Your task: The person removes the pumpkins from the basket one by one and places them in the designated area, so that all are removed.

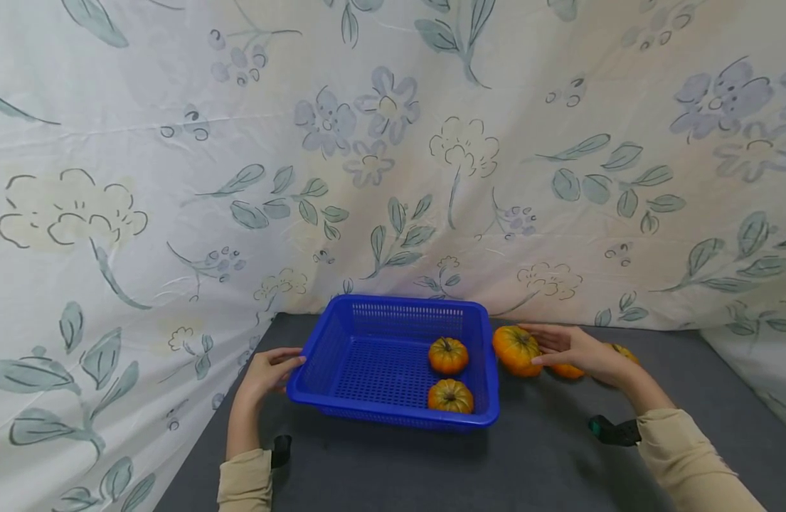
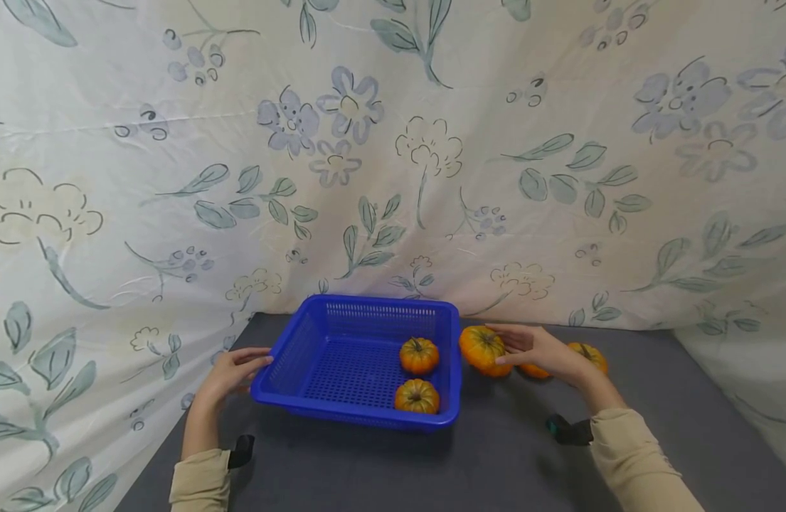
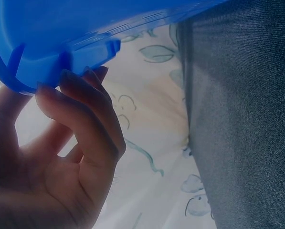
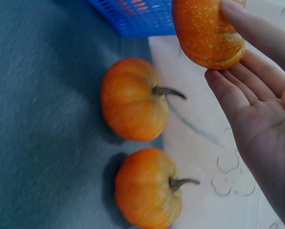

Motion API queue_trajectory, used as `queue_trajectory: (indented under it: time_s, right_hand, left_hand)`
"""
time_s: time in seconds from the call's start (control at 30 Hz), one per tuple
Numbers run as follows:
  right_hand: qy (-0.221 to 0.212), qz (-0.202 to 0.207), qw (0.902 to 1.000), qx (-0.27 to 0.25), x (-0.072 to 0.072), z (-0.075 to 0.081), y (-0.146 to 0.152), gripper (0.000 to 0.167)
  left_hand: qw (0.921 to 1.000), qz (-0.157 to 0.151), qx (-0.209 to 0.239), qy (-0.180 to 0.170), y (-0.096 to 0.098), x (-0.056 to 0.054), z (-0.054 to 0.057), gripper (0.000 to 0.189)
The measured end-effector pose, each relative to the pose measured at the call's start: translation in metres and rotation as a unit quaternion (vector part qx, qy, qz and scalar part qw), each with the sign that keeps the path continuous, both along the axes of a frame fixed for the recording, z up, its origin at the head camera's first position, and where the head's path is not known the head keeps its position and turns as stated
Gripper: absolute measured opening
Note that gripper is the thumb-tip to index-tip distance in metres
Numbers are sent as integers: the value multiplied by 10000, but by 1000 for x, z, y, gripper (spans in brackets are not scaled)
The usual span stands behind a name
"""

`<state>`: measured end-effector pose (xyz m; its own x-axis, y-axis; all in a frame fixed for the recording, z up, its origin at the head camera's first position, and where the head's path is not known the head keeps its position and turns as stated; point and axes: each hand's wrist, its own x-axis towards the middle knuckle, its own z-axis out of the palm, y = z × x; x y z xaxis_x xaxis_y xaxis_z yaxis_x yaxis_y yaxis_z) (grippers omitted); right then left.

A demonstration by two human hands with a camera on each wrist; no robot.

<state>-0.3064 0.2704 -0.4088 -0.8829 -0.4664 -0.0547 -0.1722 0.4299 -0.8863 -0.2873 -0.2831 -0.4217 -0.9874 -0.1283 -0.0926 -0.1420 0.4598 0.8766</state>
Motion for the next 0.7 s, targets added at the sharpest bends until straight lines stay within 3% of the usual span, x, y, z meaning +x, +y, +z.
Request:
queue_trajectory:
  time_s: [0.17, 0.37, 0.7]
  right_hand:
    - [-44, 264, 9996, 86, 5, -10, 10, 69]
    - [-469, 822, 9955, 63, 8, -24, 18, 67]
    - [-680, 818, 9939, 301, 15, -35, 19, 67]
  left_hand:
    - [10000, 19, 85, 0, -1, 0, 0, 45]
    - [9999, -9, 107, 46, -1, -1, -1, 45]
    - [10000, -28, 31, 64, -1, 1, 0, 44]
